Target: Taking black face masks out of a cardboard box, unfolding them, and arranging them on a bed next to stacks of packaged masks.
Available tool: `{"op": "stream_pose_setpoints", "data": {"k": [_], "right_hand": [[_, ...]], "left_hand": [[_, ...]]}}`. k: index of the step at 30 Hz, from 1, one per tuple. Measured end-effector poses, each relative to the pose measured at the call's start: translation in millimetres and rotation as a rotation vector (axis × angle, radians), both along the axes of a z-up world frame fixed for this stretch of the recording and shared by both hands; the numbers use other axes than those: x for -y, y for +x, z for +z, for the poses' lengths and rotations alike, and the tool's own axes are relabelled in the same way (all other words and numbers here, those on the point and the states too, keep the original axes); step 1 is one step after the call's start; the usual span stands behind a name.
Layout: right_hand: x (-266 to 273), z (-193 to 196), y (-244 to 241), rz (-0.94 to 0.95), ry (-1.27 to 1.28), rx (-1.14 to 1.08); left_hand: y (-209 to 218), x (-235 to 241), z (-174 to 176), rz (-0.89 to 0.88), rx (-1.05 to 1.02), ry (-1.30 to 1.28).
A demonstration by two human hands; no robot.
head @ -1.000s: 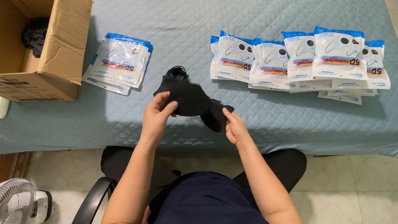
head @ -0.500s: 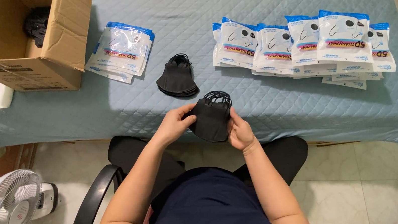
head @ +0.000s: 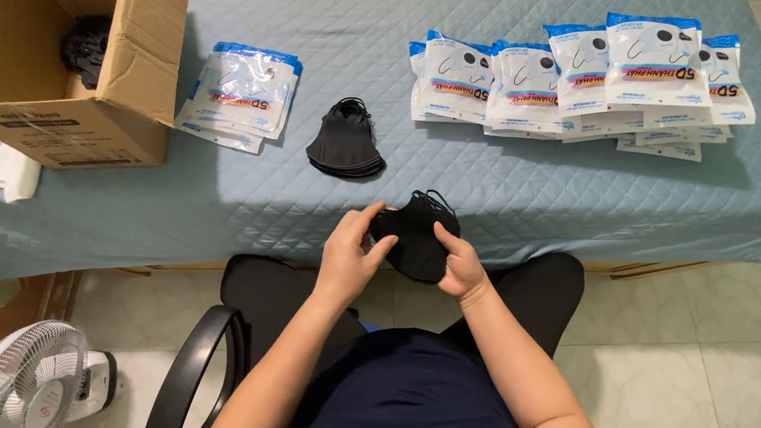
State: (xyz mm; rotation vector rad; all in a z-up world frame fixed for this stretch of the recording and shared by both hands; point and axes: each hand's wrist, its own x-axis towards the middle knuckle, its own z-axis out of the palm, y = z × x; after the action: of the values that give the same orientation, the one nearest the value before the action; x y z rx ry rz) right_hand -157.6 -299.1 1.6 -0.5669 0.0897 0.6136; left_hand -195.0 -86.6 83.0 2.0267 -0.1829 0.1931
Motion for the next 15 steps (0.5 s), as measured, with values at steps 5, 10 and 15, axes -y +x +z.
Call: {"op": "stream_pose_setpoints", "data": {"k": [5,10,15], "right_hand": [[1,-26,-4,0.002,0.038,-0.002],[-4,-21,-1,-0.001,0.093,-0.018],[-18,41,0,0.063,0.022,-0.040]], "left_hand": [[-7,13,-17,0.190,0.447,0.332],[-5,11,-35,0.308,0.679,0.553],[15,10,-50,0.384,0.833,0.601]]}}
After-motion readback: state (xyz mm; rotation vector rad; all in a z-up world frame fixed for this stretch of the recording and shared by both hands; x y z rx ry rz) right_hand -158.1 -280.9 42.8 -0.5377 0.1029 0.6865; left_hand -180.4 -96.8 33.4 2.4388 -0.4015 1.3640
